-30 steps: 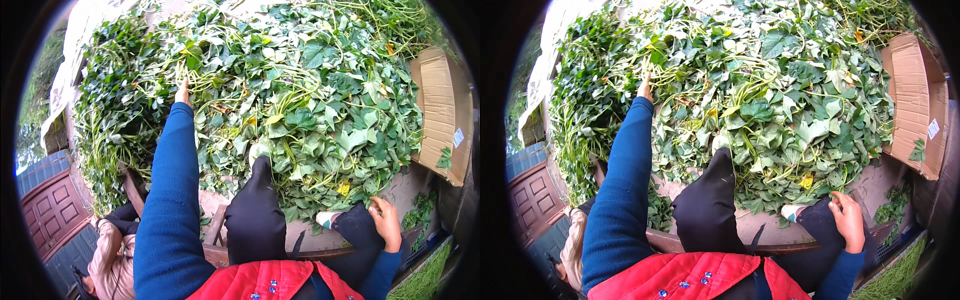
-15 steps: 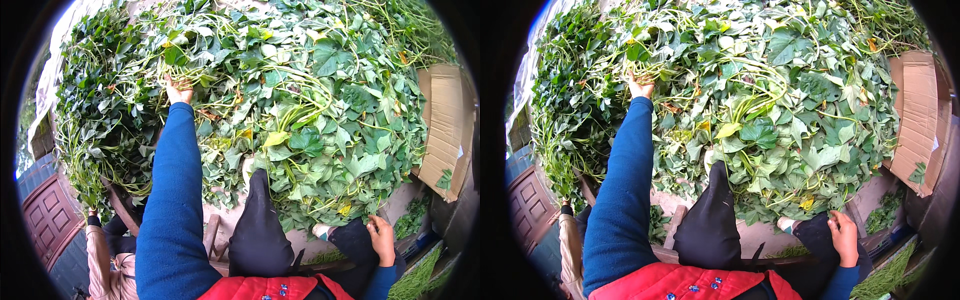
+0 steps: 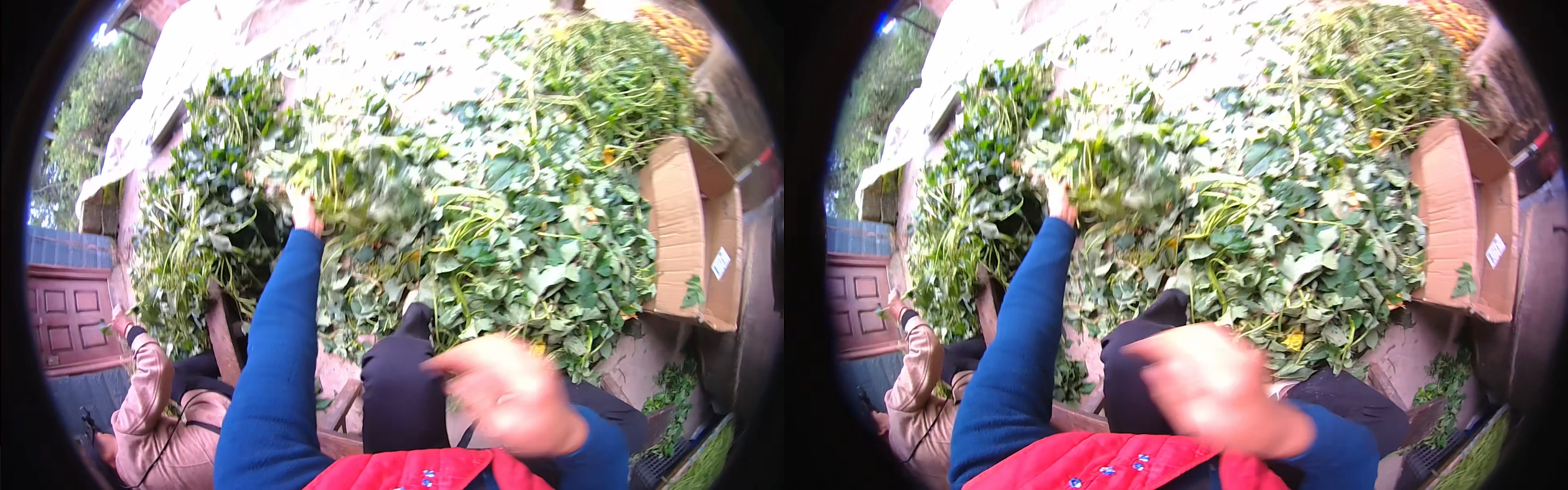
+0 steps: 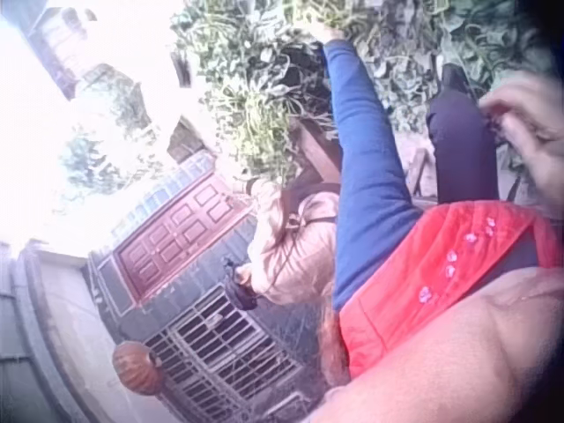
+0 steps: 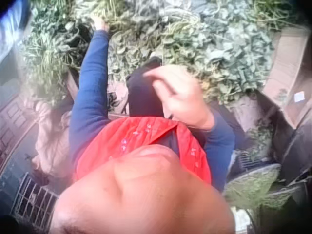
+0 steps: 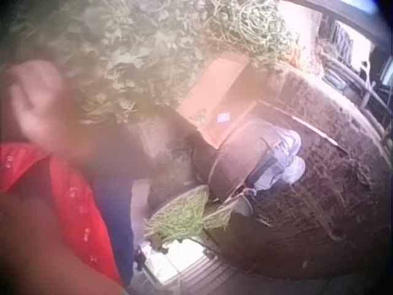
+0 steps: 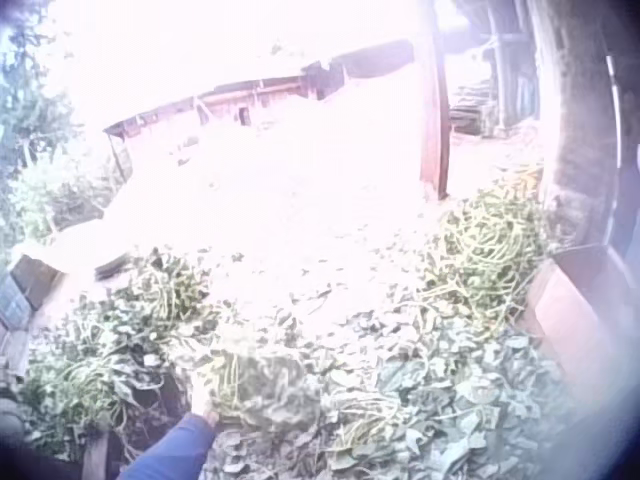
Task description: The person sits cross-legged and repeatedly picks up long green vegetable stems from a large pile. They strip leaves and small branches from the stems by hand and drop the cleaned stems into a cardboard box to the right.
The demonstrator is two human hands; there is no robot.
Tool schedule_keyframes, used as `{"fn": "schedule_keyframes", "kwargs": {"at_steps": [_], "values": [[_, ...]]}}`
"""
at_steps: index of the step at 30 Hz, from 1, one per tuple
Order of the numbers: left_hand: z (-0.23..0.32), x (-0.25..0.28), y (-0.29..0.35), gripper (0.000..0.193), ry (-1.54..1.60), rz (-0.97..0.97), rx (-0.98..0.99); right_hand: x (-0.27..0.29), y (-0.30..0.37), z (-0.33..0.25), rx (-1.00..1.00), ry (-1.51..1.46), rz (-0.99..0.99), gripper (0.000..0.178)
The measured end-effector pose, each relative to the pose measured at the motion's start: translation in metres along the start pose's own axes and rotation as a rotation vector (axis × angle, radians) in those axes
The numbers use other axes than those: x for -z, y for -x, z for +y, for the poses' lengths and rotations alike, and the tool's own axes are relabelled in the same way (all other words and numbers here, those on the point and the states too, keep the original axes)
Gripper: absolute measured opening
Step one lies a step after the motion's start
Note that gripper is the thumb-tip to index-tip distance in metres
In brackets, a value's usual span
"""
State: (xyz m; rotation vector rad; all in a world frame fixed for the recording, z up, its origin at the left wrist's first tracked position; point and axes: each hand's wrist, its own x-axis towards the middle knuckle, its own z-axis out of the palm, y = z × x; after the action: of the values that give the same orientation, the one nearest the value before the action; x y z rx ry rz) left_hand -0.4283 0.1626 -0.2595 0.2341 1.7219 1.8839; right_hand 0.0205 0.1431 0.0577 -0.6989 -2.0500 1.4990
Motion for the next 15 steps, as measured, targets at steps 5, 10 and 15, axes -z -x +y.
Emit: {"fn": "schedule_keyframes", "kwargs": {"at_steps": [5,10,15], "values": [[0.035,0.012,0.074,0.036,0.097,-0.055,0.189,-0.075,0.022,-0.115,0.757,-0.140,-0.214,0.023],[0.105,0.012,0.154,0.014,-0.032,-0.052,0.134,-0.073,0.064,-0.155,0.781,0.056,-0.215,0.023],[0.156,0.013,0.236,0.014,-0.182,-0.040,0.040,-0.050,0.121,-0.192,0.744,0.346,-0.078,0.022]]}}
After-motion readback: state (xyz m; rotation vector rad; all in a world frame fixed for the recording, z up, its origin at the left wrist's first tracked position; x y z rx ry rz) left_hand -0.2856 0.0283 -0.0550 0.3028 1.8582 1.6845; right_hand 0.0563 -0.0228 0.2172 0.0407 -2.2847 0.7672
